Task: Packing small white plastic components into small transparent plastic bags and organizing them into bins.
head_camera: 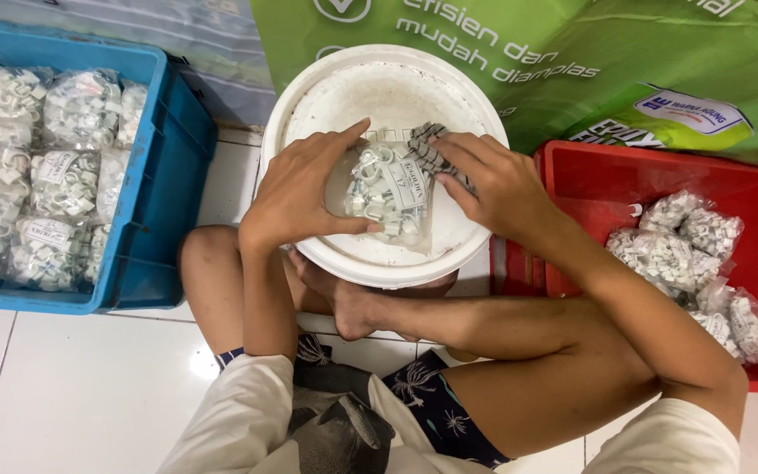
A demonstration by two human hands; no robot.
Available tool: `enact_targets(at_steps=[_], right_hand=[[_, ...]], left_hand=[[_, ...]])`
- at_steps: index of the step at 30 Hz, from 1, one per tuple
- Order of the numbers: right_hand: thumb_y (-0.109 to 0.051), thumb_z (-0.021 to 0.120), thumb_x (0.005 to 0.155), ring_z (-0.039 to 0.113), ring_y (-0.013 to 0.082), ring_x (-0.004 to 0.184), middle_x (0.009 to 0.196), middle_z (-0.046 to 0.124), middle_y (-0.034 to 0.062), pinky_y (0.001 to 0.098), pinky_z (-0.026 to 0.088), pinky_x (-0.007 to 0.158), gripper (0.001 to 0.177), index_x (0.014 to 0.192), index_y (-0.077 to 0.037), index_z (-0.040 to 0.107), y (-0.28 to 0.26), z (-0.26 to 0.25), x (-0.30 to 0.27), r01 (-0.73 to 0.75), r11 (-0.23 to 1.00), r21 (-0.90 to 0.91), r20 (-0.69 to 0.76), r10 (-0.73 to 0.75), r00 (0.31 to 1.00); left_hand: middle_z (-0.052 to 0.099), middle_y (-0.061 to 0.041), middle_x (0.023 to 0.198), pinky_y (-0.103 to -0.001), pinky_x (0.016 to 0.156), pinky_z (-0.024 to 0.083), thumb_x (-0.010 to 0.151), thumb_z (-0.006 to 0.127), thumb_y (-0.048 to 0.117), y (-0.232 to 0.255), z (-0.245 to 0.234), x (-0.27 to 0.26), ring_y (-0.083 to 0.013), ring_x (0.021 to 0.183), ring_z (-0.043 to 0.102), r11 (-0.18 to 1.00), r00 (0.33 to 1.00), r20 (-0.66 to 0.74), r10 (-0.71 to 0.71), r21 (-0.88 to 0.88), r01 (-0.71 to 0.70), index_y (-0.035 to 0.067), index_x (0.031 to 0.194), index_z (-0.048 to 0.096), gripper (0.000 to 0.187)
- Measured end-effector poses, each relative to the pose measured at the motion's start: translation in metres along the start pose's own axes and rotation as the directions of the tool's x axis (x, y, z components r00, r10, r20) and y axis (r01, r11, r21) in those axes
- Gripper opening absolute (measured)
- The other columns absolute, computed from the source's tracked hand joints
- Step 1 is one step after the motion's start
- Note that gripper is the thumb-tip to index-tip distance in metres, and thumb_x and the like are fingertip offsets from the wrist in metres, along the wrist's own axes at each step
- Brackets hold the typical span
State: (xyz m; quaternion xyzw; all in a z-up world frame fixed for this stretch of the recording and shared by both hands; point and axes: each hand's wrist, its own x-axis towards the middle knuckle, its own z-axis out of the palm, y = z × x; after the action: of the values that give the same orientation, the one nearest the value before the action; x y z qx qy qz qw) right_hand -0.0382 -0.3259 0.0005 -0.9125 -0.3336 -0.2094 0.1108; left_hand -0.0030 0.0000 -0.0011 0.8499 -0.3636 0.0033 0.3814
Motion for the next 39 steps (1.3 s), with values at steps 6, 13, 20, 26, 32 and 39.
enact_targets(at_steps=[6, 13, 20, 26, 32, 39], right_hand=[[-0.026, 0.067, 0.112, 0.072, 0.0292, 0.093, 0.137, 0.076, 0.0104, 0.0368, 0.06, 0.071, 0.028, 0.135, -0.014, 0.078, -0.042, -0.012, 0.005, 0.213, 0.974, 0.073, 0.028, -0.216, 0.976], [-0.024, 0.069, 0.112, 0.075, 0.0286, 0.1, 0.133, 0.078, 0.0092, 0.0372, 0.06, 0.081, 0.028, 0.136, -0.015, 0.082, 0.013, 0.034, -0.013, 0.172, 0.977, -0.127, -0.174, -0.193, 0.966], [-0.046, 0.069, 0.116, 0.072, 0.0387, 0.12, 0.141, 0.07, 0.0196, 0.0472, 0.052, 0.092, 0.056, 0.146, 0.002, 0.074, 0.0, 0.006, -0.002, -0.027, 0.971, -0.237, -0.241, -0.032, 0.97], [-0.016, 0.083, 0.12, 0.075, 0.0341, 0.095, 0.105, 0.079, 0.0157, 0.0431, 0.054, 0.082, 0.021, 0.113, 0.003, 0.079, -0.055, -0.014, 0.0, 0.062, 0.978, -0.197, -0.153, -0.093, 0.984], [-0.039, 0.066, 0.127, 0.07, 0.0365, 0.1, 0.111, 0.072, 0.019, 0.0479, 0.056, 0.082, 0.05, 0.135, 0.008, 0.077, -0.078, -0.004, 0.001, 0.047, 0.989, -0.137, 0.025, -0.044, 0.999], [-0.046, 0.056, 0.122, 0.051, 0.0474, 0.12, 0.128, 0.046, 0.03, 0.0621, 0.046, 0.1, 0.076, 0.163, 0.018, 0.059, -0.098, -0.008, 0.022, -0.186, 0.977, 0.106, 0.215, 0.16, 0.963]], left_hand=[[0.075, -0.021, 0.14, -0.052, 0.117, 0.045, 0.065, 0.103, 0.049, -0.001, -0.002, 0.0, -0.0396, 0.133, 0.067, 1.0, 1.0, 0.012, 0.022, 0.014, -0.022, 0.005, 0.168, 0.051, 0.123], [0.07, -0.022, 0.146, -0.053, 0.117, 0.047, 0.067, 0.103, 0.059, -0.004, -0.003, 0.0, -0.04, 0.139, 0.063, 1.0, 0.999, 0.052, -0.006, 0.0, 0.006, 0.004, 0.167, 0.051, 0.125], [0.067, -0.024, 0.147, -0.059, 0.116, 0.049, 0.081, 0.095, 0.068, -0.011, 0.006, 0.001, -0.0448, 0.14, 0.061, 0.998, 0.998, -0.054, -0.012, -0.059, 0.009, 0.002, 0.155, 0.061, 0.105], [0.068, -0.016, 0.129, -0.045, 0.094, 0.048, 0.103, 0.051, 0.077, -0.018, 0.022, 0.008, -0.0331, 0.117, 0.062, 1.0, 0.989, -0.146, 0.005, -0.003, -0.005, -0.001, 0.144, 0.066, 0.089], [0.067, -0.013, 0.12, -0.047, 0.082, 0.05, 0.105, 0.05, 0.074, -0.04, 0.049, 0.027, -0.0299, 0.106, 0.061, 0.996, 0.976, -0.216, -0.033, 0.072, 0.05, 0.007, 0.129, 0.071, 0.075], [0.066, -0.015, 0.118, -0.053, 0.074, 0.054, 0.104, 0.068, 0.062, -0.066, 0.083, 0.057, -0.037, 0.097, 0.07, 0.983, 0.953, -0.302, -0.011, 0.172, 0.066, 0.009, 0.122, 0.064, 0.056]])
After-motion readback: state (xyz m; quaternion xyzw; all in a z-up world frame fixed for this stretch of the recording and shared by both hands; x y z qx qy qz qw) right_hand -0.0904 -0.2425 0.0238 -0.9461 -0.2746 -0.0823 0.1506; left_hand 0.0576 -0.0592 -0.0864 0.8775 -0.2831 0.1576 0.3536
